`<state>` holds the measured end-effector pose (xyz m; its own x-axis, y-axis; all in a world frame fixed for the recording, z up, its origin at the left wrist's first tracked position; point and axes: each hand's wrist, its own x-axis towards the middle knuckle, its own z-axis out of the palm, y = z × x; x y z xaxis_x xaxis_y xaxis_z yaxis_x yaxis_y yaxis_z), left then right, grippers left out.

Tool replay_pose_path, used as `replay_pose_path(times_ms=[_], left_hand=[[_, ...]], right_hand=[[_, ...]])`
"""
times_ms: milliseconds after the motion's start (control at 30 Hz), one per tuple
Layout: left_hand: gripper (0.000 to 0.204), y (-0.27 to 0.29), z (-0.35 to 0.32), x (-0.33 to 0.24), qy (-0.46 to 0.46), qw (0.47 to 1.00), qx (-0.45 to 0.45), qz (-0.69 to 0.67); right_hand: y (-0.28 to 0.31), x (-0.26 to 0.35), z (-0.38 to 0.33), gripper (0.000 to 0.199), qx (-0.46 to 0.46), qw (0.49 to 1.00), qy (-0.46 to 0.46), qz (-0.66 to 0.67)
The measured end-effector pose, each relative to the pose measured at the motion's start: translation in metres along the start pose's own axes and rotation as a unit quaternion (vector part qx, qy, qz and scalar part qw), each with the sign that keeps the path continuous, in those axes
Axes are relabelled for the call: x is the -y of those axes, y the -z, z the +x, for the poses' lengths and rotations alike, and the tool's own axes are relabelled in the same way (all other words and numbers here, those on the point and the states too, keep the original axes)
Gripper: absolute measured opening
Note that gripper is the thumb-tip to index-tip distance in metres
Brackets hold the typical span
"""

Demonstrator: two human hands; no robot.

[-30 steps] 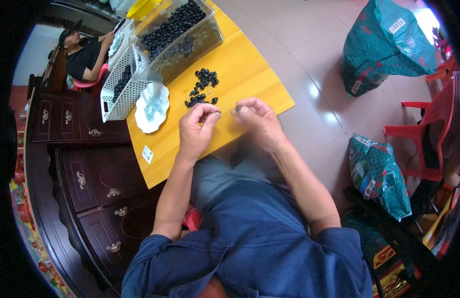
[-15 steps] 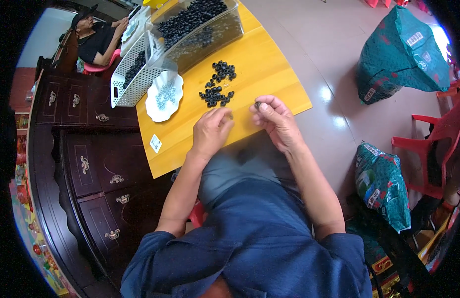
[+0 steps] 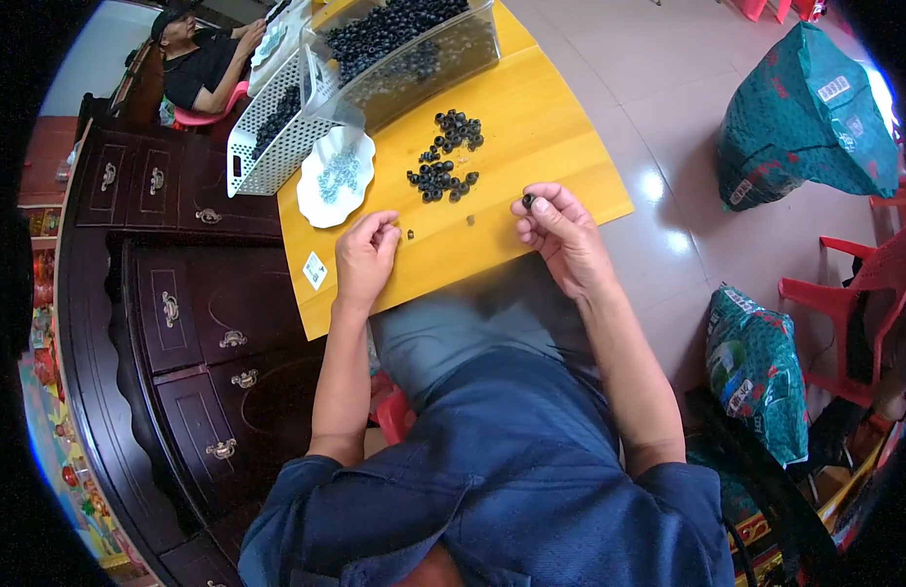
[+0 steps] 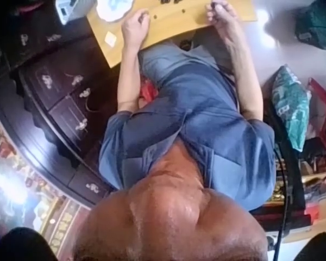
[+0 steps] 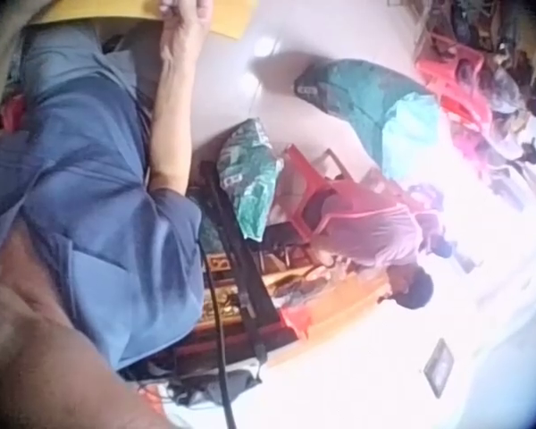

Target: Manually inspect and sort small black seeds or nuts from a pile onto a white plate.

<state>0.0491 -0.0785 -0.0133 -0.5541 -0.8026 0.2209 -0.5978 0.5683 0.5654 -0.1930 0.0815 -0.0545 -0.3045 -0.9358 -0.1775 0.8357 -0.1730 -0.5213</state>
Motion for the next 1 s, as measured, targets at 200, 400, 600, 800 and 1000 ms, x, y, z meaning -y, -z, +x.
replay_pose_path(times_ms=[200, 400, 600, 800, 1000], left_hand=[[0.014, -0.010, 0.041, -0.031, -0.067, 0.997, 0.000, -0.039], [0.012, -0.040, 0.090, -0.043, -0.166, 0.983, 0.036, 0.064], [0.009, -0.059, 0.105, -0.049, -0.178, 0.969, 0.081, 0.149], [0.006, -0.063, 0.113, -0.047, -0.222, 0.953, 0.093, 0.186], [0.005, -0.055, 0.114, -0.049, -0.267, 0.952, 0.083, 0.124]], right_hand=[[0.002, 0.001, -0.001, 0.018, -0.004, 1.000, 0.004, 0.007], [0.006, 0.002, -0.003, 0.019, -0.004, 1.000, -0.001, 0.022], [0.008, 0.009, -0.003, 0.020, -0.017, 0.999, 0.011, 0.029], [0.007, 0.011, -0.003, 0.020, -0.004, 0.999, 0.015, 0.039], [0.008, 0.009, -0.001, 0.020, 0.001, 0.999, 0.011, 0.039]])
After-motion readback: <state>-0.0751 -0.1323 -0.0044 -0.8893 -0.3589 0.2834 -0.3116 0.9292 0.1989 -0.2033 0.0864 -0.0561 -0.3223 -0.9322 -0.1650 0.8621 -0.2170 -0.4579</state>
